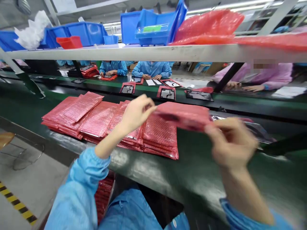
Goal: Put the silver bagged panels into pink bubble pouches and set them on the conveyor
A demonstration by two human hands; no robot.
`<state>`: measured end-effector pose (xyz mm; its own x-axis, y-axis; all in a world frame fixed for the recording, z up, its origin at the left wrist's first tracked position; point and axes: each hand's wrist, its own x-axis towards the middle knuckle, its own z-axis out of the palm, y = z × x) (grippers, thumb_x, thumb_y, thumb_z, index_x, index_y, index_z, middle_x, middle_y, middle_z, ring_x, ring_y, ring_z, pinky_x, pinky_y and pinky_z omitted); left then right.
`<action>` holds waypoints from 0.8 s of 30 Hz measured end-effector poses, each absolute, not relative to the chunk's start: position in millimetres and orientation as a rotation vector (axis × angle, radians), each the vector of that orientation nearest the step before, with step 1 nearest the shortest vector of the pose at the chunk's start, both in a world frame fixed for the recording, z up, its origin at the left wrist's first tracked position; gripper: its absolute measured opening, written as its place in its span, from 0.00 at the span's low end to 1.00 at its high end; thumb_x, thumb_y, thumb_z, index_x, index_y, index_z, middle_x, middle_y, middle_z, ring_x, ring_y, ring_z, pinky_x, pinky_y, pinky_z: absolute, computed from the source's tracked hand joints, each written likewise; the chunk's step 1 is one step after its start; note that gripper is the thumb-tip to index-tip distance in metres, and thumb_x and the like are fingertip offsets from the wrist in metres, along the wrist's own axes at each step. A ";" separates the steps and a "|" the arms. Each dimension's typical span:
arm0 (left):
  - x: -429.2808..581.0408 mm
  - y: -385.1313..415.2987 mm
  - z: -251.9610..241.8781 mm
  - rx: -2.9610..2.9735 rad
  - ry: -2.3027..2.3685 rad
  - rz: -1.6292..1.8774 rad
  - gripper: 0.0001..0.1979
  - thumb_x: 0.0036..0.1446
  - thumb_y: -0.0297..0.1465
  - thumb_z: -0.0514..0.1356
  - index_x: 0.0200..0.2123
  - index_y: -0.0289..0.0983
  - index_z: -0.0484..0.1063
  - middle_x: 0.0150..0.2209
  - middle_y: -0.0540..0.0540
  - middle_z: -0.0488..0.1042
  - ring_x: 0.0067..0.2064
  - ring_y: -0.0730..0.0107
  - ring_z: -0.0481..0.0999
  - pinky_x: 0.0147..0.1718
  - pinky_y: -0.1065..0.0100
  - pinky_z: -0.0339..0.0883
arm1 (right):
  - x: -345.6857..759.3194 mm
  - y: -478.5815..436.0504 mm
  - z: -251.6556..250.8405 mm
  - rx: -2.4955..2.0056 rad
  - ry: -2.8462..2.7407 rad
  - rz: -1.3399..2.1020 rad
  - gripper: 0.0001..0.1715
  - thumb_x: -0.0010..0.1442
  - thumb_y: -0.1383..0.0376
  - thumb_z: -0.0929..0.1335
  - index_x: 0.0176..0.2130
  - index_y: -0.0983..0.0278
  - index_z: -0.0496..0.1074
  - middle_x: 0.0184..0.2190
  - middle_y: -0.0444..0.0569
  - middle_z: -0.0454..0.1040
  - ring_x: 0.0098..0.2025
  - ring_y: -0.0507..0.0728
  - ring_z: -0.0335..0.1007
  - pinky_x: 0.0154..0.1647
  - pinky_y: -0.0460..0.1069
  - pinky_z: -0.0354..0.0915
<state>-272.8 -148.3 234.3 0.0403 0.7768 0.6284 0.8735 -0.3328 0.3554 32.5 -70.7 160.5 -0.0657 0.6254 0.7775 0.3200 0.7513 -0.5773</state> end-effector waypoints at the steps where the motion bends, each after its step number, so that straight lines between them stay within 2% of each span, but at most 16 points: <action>1: -279.4 -157.5 205.6 -2.170 -1.814 -1.061 0.13 0.76 0.35 0.58 0.42 0.34 0.78 0.41 0.47 0.77 0.40 0.69 0.79 0.45 0.63 0.74 | 26.0 -70.1 135.9 -0.743 -1.728 0.363 0.14 0.66 0.52 0.75 0.35 0.57 0.77 0.32 0.47 0.76 0.36 0.60 0.74 0.41 0.56 0.72; 3: -279.0 -185.1 144.8 -2.040 -2.016 -0.914 0.11 0.76 0.32 0.57 0.54 0.36 0.78 0.48 0.42 0.78 0.41 0.65 0.80 0.42 0.63 0.76 | 19.9 -68.2 79.8 -0.763 -1.930 0.607 0.13 0.69 0.51 0.72 0.40 0.57 0.79 0.40 0.50 0.81 0.42 0.63 0.79 0.49 0.59 0.74; 5: -259.1 -217.7 88.3 -1.938 -2.166 -0.889 0.17 0.76 0.31 0.55 0.65 0.39 0.71 0.50 0.40 0.78 0.44 0.61 0.81 0.43 0.63 0.77 | 26.6 -61.5 27.6 -0.887 -1.974 0.766 0.16 0.69 0.49 0.72 0.49 0.55 0.79 0.50 0.52 0.81 0.52 0.66 0.79 0.58 0.62 0.73; 7: -225.3 -245.4 43.3 -2.080 -2.202 -0.962 0.16 0.76 0.31 0.57 0.63 0.41 0.72 0.49 0.41 0.80 0.46 0.61 0.83 0.47 0.63 0.77 | 42.3 -47.6 -9.5 -1.027 -1.878 0.856 0.21 0.68 0.48 0.73 0.55 0.53 0.78 0.54 0.52 0.81 0.57 0.67 0.78 0.61 0.64 0.73; 9: -188.3 -261.2 12.2 -2.224 -2.217 -1.019 0.16 0.74 0.28 0.56 0.61 0.42 0.73 0.46 0.42 0.81 0.44 0.62 0.83 0.46 0.64 0.77 | 59.0 -26.3 -29.5 -1.105 -1.780 0.906 0.21 0.69 0.47 0.72 0.56 0.52 0.77 0.55 0.52 0.81 0.56 0.67 0.79 0.61 0.64 0.73; 12: -143.7 -256.8 -13.2 -2.589 -2.054 -0.898 0.17 0.72 0.26 0.56 0.60 0.41 0.74 0.43 0.43 0.82 0.40 0.61 0.83 0.42 0.63 0.77 | 76.6 18.7 -39.4 -1.181 -1.774 0.768 0.18 0.69 0.49 0.71 0.53 0.55 0.78 0.52 0.53 0.82 0.53 0.67 0.80 0.61 0.65 0.73; 15: -113.1 -226.5 -22.6 -2.897 -1.692 -0.586 0.16 0.69 0.27 0.60 0.58 0.39 0.74 0.40 0.44 0.81 0.37 0.61 0.82 0.38 0.61 0.74 | 93.4 74.7 -41.2 -1.309 -1.762 0.484 0.15 0.71 0.53 0.69 0.48 0.59 0.79 0.45 0.55 0.82 0.46 0.65 0.79 0.56 0.63 0.74; 17: -95.8 -202.0 -24.0 -3.013 -1.404 -0.447 0.17 0.68 0.28 0.63 0.58 0.37 0.74 0.39 0.46 0.80 0.36 0.62 0.80 0.35 0.61 0.71 | 111.2 111.7 -40.0 -1.440 -1.752 0.282 0.16 0.72 0.55 0.68 0.49 0.63 0.78 0.44 0.57 0.81 0.46 0.64 0.77 0.55 0.61 0.72; 18: -87.3 -190.9 -24.4 -3.067 -1.263 -0.412 0.17 0.68 0.30 0.64 0.58 0.36 0.73 0.38 0.47 0.79 0.35 0.63 0.79 0.33 0.61 0.69 | 122.4 128.6 -38.6 -1.524 -1.754 0.176 0.19 0.72 0.54 0.68 0.52 0.66 0.78 0.47 0.59 0.80 0.49 0.64 0.76 0.57 0.60 0.69; 20: -70.3 -173.3 -26.8 -3.176 -1.049 -0.380 0.16 0.68 0.33 0.64 0.57 0.36 0.73 0.37 0.48 0.79 0.32 0.64 0.78 0.28 0.61 0.65 | 147.7 157.4 -35.0 -1.684 -1.746 0.023 0.33 0.71 0.48 0.67 0.58 0.73 0.76 0.54 0.65 0.77 0.57 0.64 0.72 0.60 0.60 0.64; 22: -55.5 -163.7 -34.4 -3.273 -0.957 -0.348 0.19 0.70 0.37 0.62 0.59 0.35 0.73 0.36 0.46 0.79 0.30 0.64 0.76 0.25 0.60 0.60 | 172.3 177.8 -32.2 -1.757 -1.760 -0.005 0.44 0.68 0.41 0.65 0.60 0.78 0.74 0.58 0.69 0.73 0.61 0.64 0.68 0.61 0.59 0.60; 24: -46.6 -161.6 -48.0 -3.354 -0.932 -0.281 0.23 0.70 0.39 0.61 0.63 0.35 0.71 0.37 0.42 0.80 0.29 0.62 0.76 0.24 0.58 0.59 | 189.6 189.9 -30.7 -1.729 -1.828 0.040 0.43 0.67 0.40 0.64 0.55 0.77 0.76 0.55 0.64 0.75 0.59 0.61 0.68 0.61 0.57 0.59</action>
<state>-46.6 -161.6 -48.0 0.8492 0.5249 0.0583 0.4695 -0.8009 0.3717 189.6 189.9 -30.7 0.0444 0.9130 0.4055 0.8946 0.1443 -0.4228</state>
